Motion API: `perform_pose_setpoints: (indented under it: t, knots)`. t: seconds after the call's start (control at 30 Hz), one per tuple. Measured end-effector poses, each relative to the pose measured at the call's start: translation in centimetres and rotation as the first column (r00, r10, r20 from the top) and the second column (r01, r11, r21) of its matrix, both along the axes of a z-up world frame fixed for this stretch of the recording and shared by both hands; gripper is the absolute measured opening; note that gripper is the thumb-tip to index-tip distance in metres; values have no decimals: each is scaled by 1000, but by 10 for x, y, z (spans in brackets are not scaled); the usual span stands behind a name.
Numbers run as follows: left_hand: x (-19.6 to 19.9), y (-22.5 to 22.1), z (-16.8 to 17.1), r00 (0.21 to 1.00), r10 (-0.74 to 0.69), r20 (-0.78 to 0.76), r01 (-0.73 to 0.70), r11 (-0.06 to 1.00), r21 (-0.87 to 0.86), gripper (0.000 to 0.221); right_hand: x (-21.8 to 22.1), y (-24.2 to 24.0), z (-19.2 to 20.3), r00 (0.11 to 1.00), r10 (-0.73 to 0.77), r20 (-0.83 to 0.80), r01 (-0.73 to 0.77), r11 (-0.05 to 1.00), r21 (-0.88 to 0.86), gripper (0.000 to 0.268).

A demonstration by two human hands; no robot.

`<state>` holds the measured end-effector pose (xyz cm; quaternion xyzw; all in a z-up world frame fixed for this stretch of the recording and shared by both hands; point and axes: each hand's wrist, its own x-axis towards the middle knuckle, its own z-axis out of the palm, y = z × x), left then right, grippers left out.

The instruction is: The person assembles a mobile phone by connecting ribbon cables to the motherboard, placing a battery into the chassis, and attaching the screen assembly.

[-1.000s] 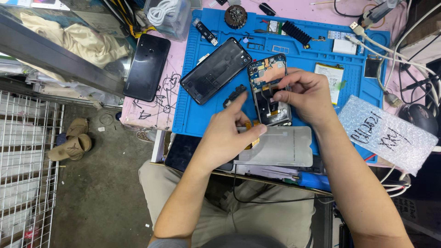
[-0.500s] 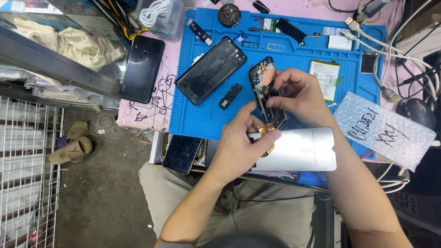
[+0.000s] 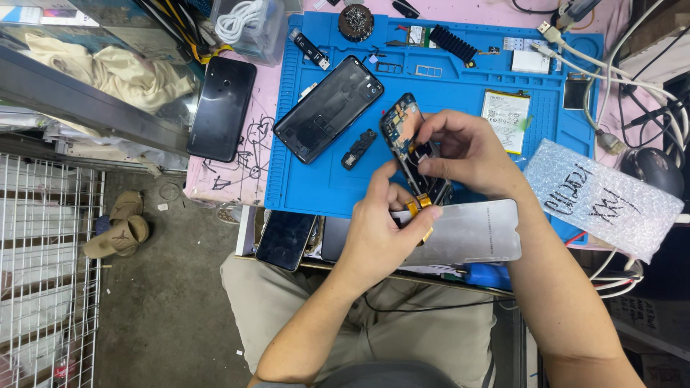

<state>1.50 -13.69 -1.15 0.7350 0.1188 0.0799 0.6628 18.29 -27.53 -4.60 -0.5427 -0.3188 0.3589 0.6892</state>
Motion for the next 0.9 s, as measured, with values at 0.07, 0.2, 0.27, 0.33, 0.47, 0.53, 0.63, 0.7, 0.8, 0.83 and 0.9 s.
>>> perform_pose_setpoints:
  t: [0.07, 0.2, 0.27, 0.33, 0.47, 0.53, 0.63, 0.7, 0.8, 0.83, 0.9]
  knots:
    - [1, 2, -6, 1000, 1, 7, -1, 1000, 25, 74, -2, 4, 6, 1000, -2, 9, 2, 1000, -30, 36]
    - [2, 6, -15, 1000, -12, 4, 12, 999, 37, 73, -3, 8, 9, 997, -13, 82, 25, 990, -138, 42]
    - [3, 6, -15, 1000, -20, 10, 19, 999, 45, 74, -2, 9, 8, 997, -8, 73, 16, 992, -123, 40]
    - [3, 6, -14, 999, -30, 15, 29, 998, 51, 74, -2, 8, 7, 998, -4, 62, 10, 994, -109, 38]
    - [4, 6, -10, 997, -77, -24, 77, 997, -18, 74, -4, 8, 7, 998, -18, 65, 26, 990, -138, 37]
    - [6, 6, -10, 996, -83, -42, 82, 996, -25, 74, -5, 9, 7, 998, -25, 52, 32, 988, -153, 38]
    - [8, 6, -11, 996, -92, -23, 92, 995, 31, 67, -4, 10, 7, 998, 31, 63, -22, 990, -140, 38]
    - [8, 7, -12, 995, -94, -32, 94, 996, -2, 67, -3, 11, 6, 996, 49, 75, -37, 987, -153, 36]
    - [8, 8, -14, 994, -103, -40, 102, 994, -38, 68, -3, 11, 5, 993, 71, 94, -58, 988, -142, 35]
    - [8, 9, -15, 994, -103, -40, 102, 994, -38, 68, -3, 11, 6, 993, 71, 94, -57, 988, -142, 35]
    - [8, 10, -17, 995, -101, -12, 99, 988, -121, 66, -3, 9, 8, 998, 61, -11, -61, 995, -82, 29]
